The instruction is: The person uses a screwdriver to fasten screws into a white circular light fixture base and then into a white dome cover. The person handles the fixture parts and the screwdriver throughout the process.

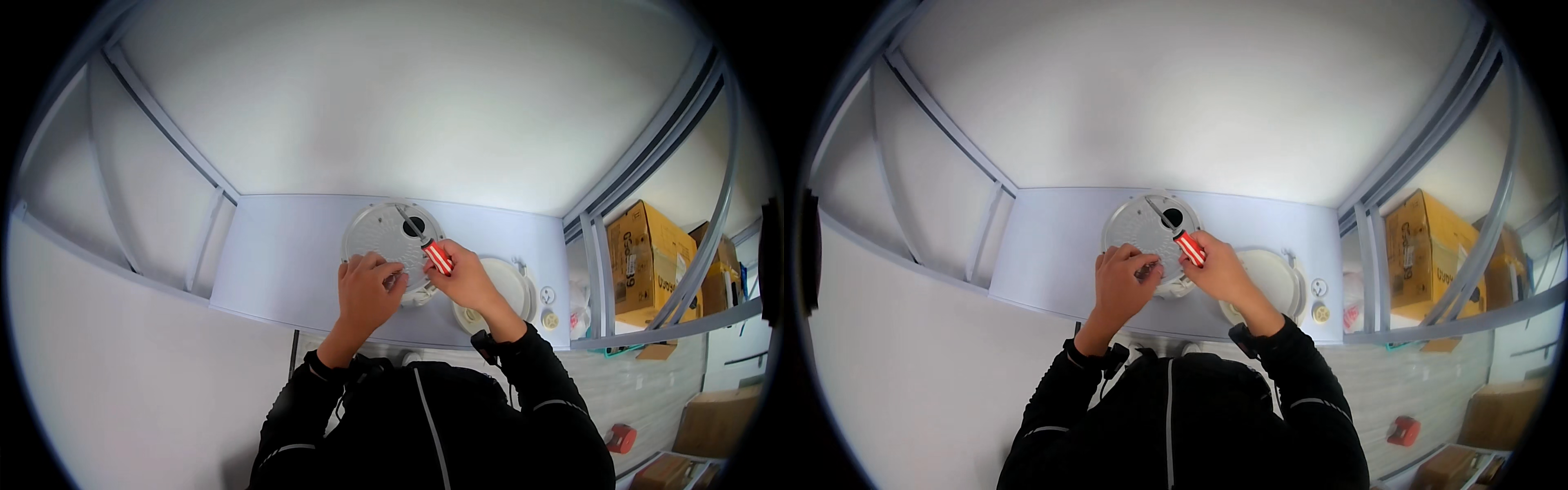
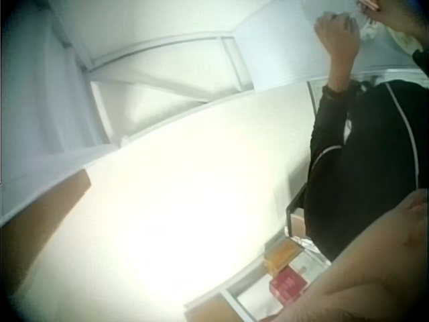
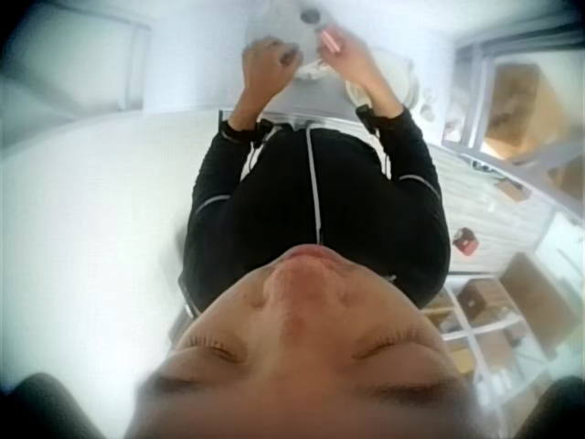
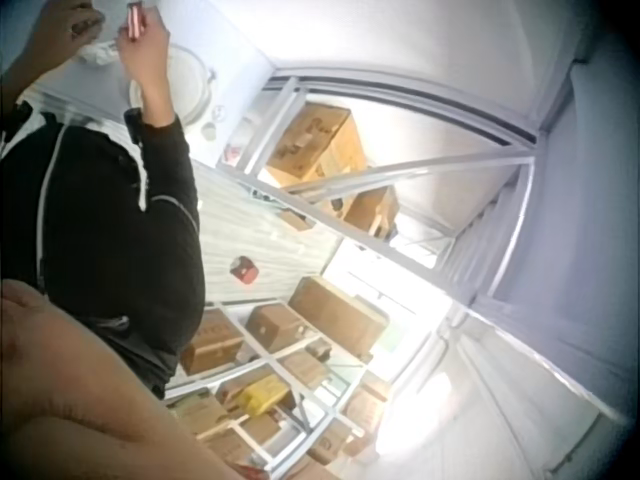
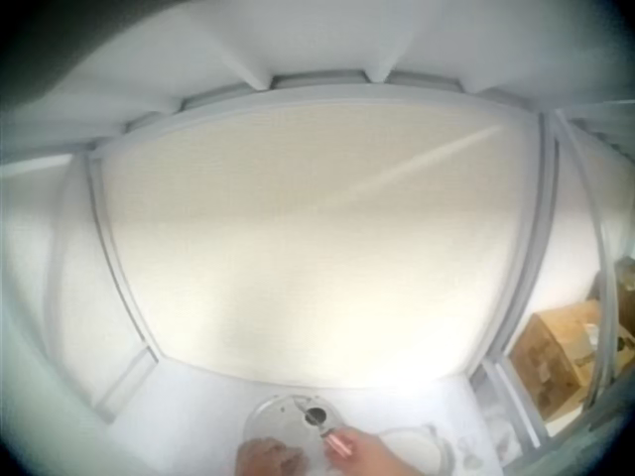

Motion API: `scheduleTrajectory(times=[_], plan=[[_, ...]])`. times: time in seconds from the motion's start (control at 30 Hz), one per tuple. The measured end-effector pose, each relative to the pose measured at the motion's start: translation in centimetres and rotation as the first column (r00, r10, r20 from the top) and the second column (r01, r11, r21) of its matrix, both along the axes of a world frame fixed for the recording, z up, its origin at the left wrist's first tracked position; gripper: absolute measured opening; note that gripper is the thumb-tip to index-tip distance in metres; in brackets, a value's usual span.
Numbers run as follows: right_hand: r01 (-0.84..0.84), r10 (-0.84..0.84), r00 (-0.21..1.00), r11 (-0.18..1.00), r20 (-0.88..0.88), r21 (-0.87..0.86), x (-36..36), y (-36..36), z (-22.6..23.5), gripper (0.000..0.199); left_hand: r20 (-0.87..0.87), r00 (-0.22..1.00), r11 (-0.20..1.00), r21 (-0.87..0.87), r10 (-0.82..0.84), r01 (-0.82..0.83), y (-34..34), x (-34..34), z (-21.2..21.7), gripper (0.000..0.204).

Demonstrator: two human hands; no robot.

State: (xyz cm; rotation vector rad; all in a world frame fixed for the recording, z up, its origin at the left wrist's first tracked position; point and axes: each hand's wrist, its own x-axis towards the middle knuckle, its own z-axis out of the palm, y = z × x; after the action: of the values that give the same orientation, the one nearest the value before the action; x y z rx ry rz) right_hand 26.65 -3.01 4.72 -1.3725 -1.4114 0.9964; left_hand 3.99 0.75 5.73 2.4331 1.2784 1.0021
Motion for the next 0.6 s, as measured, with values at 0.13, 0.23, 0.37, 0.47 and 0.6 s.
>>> scheduleTrajectory(times=[0.13,0.23,0.37,0.47,0.6], plan=[[-0.002,0.002,1.0,1.0,0.01,-0.009,0.1,0.0,0.6,0.027,0.014,1.0,0.999,-0.042,-0.016,0.017,0.2,-0.2,0.2,0.01],[-0.007,0.007,1.0,1.0,-0.002,-0.005,0.3,0.2,0.6,0.026,0.031,0.999,0.998,-0.052,-0.036,0.038,0.4,-0.3,0.3,0.008],[-0.021,0.021,0.999,1.0,-0.027,-0.015,0.5,0.4,0.3,0.025,0.024,0.998,0.996,-0.064,-0.054,0.055,0.6,-0.3,0.6,0.006],[-0.022,0.022,1.0,0.999,-0.011,-0.038,0.6,0.4,0.8,0.024,0.032,0.997,0.996,-0.054,-0.076,0.077,0.7,-0.5,0.7,0.006],[-0.02,0.02,0.999,0.999,-0.029,-0.034,0.6,0.4,0.6,0.022,0.113,0.986,0.992,-0.012,-0.122,0.124,0.6,-1.9,0.0,0.006]])
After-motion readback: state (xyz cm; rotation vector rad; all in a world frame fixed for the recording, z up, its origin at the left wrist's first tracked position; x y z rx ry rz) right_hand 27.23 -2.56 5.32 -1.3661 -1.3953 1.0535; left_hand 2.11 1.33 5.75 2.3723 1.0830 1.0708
